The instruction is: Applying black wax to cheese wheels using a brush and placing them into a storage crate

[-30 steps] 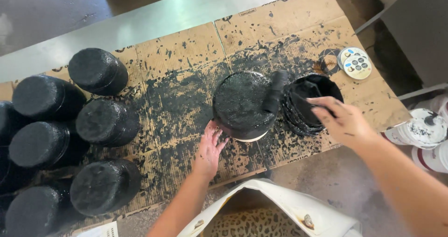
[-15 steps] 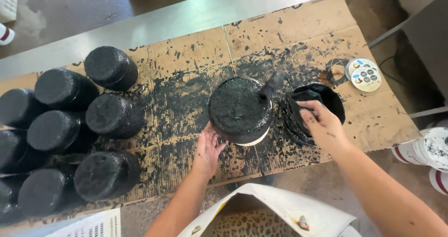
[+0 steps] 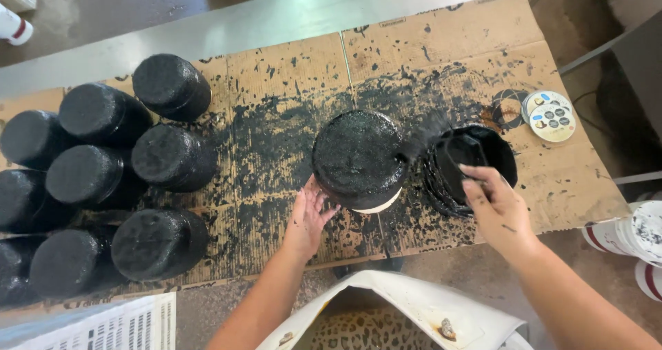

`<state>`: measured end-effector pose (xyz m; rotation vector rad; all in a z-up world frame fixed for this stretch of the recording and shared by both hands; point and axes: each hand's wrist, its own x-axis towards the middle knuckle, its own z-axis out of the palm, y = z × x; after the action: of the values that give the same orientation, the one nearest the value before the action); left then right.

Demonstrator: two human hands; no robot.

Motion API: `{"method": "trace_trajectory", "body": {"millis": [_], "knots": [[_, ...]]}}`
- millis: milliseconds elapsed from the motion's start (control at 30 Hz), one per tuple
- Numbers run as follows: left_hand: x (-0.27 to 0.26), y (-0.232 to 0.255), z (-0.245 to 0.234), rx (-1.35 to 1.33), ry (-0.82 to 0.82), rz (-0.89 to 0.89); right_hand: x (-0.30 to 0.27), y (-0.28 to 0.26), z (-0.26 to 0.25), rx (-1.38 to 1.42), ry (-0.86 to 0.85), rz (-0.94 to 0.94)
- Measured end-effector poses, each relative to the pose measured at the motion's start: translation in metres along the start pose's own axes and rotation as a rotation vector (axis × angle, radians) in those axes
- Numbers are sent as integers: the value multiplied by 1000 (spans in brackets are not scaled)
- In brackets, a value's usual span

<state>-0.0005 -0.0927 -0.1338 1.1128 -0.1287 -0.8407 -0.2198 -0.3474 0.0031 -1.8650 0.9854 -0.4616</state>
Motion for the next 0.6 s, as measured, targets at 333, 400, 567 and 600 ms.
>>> {"method": "trace_trajectory", "body": {"millis": [333, 400, 567, 600], "knots": [[-9, 34, 24, 12, 41, -159, -6, 35, -23, -338, -80, 67], [-10, 39, 27, 28, 34, -158, -6, 20, -16, -306, -42, 41], [4, -2, -7, -15, -50, 8, -22, -10, 7, -74, 40, 2], [5, -4, -8, -15, -52, 4, -28, -5, 7, -68, 32, 34]]}}
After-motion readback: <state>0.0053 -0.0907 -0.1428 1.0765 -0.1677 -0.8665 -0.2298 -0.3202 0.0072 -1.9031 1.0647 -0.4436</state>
